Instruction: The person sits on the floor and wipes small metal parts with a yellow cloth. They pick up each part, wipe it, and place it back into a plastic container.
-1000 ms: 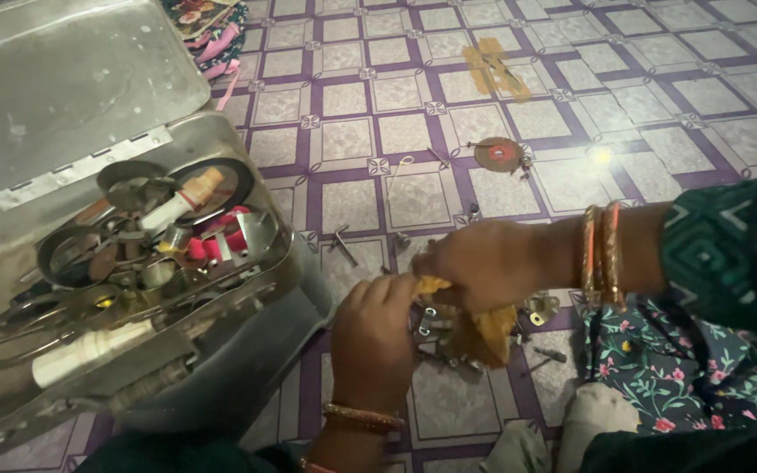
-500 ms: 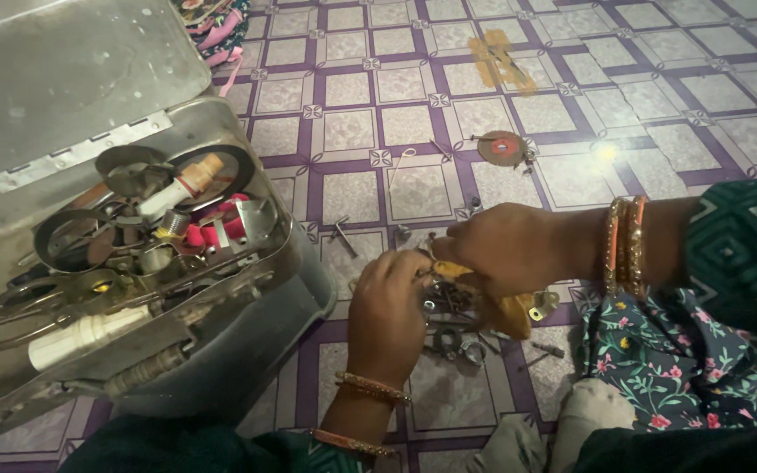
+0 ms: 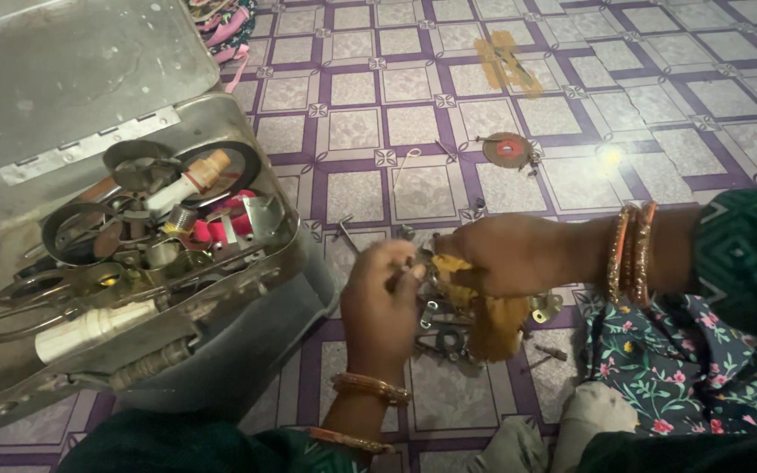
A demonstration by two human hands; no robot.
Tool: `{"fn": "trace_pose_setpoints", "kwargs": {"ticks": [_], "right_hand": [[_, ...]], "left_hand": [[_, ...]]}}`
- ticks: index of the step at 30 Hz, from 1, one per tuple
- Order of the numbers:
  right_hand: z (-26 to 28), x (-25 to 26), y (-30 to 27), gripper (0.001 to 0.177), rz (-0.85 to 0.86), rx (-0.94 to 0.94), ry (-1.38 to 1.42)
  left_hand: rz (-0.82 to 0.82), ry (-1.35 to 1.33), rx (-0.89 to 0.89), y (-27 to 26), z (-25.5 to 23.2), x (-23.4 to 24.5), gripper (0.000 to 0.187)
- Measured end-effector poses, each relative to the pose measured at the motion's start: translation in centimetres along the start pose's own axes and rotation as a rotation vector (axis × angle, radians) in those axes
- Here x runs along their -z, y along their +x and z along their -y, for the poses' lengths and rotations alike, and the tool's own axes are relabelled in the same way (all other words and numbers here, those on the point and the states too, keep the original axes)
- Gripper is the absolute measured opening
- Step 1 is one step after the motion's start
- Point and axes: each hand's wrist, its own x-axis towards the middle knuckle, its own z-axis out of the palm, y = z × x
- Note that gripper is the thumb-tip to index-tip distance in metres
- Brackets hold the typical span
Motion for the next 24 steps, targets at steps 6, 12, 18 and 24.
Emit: {"fn": "trace_pose_setpoints", "kwargs": {"ticks": [6, 12, 18, 24], "right_hand": [[1.2, -0.3, -0.4, 0.038, -0.15, 0.106, 0.135], [0.1, -0.5, -0.6, 0.068, -0.16, 0.078, -0.241], [-1.9, -1.7, 0.6, 0.075, -0.581, 0.483, -0.672], [-2.5, -1.1, 0.4, 0.085, -0.418, 0.484, -0.402]], "left_hand": [[0.066, -0.649, 0.53, 0.5, 0.7, -0.7, 0.017], [0.006, -0.763, 0.541, 1.8, 2.1, -0.5, 0.013], [0.269, -0.269, 0.418, 2.4, 2.8, -1.0, 0.025], [0.379, -0.257, 0.322, 1.9, 2.5, -1.2, 0.026]]}}
